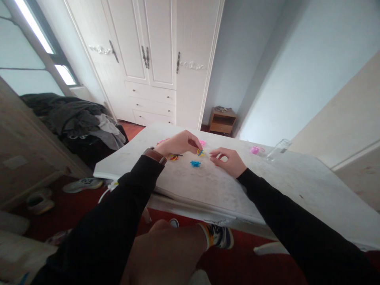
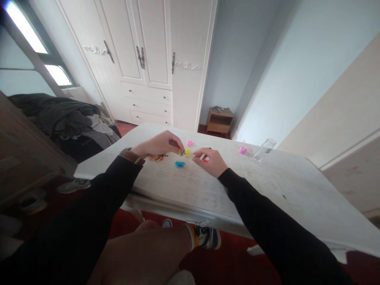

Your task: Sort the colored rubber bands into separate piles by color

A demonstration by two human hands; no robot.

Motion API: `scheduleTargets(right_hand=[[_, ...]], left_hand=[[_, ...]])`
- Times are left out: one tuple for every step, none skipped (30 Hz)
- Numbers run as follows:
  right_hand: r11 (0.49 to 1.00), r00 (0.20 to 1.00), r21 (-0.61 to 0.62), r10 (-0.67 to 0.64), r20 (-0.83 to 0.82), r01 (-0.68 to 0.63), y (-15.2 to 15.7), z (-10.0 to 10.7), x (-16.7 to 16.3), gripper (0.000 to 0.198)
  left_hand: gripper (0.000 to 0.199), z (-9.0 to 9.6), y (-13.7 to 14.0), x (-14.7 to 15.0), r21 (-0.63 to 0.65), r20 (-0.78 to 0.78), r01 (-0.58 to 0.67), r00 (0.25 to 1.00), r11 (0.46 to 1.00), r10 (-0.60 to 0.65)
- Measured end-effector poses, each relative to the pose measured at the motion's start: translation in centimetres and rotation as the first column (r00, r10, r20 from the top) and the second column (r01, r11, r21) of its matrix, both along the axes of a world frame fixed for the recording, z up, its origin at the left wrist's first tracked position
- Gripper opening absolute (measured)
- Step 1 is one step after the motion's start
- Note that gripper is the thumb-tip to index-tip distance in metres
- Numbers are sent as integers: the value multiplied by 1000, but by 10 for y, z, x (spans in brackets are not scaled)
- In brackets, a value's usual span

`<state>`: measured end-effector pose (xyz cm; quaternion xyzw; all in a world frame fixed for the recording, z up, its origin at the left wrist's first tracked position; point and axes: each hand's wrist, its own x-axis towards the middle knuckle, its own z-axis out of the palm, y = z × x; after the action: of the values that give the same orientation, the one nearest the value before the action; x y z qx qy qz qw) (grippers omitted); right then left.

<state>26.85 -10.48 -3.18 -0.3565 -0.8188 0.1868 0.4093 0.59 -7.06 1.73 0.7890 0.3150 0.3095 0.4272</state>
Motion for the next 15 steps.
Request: scheduleTargets(right_hand=[[1000, 999, -15, -6, -37, 5, -3, -1, -5, 22], [1000, 997, -29, -7, -70, 5, -5, -2, -9, 25], [999, 995, -39, -7, -98, 3, -8, -3, -13, 27], [999, 993, -50, -5, -121, -1, -9, -4, -16, 28], [998, 990, -61, -4, -140, -5, -10, -5, -18, 27], [997, 988, -75, -8, -157, -4, -10, -6, -19, 26], [996, 985, -93, -16, -171, 0, -10, -7, -19, 26], [994, 983, -111, -24, -183, 3, -9, -8, -19, 26], [992, 981, -127, -30, -190, 6, -8, -9, -18, 25], [990, 981, -138, -36, -192, 10, -7, -10, -17, 25], [990, 981, -142, -42, -189, 15, -6, -11, -16, 23], [990, 982, -138, -46, -181, 21, -5, -10, -16, 22], [992, 984, -126, -48, -170, 26, -5, -10, -15, 19], [994, 987, -109, -49, -153, 32, -6, -9, -15, 17], [995, 990, -88, -48, -131, 36, -6, -8, -15, 16]], left_hand=[[14, -1, -2, 5, -6, 18, 24, 1000, 1000, -24], [14, -2, -3, 10, -13, 34, 43, 999, 999, -43], [14, -4, -5, 15, -24, 47, 56, 997, 998, -55], [14, -5, -6, 18, -36, 56, 64, 996, 997, -62], [14, -6, -6, 21, -49, 65, 69, 996, 996, -66], [13, -7, -6, 23, -60, 73, 72, 995, 996, -68], [13, -7, -6, 24, -67, 81, 73, 994, 995, -68], [12, -8, -6, 24, -69, 87, 74, 994, 995, -68], [12, -9, -6, 24, -68, 93, 74, 993, 995, -68], [13, -9, -5, 24, -66, 97, 76, 993, 995, -70], [13, -9, -5, 23, -65, 98, 79, 993, 995, -73], [13, -9, -5, 23, -65, 97, 84, 992, 994, -77], [14, -10, -4, 22, -68, 96, 88, 992, 994, -82], [14, -10, -4, 21, -72, 93, 93, 992, 993, -86], [15, -10, -4, 21, -75, 90, 94, 992, 993, -88]])
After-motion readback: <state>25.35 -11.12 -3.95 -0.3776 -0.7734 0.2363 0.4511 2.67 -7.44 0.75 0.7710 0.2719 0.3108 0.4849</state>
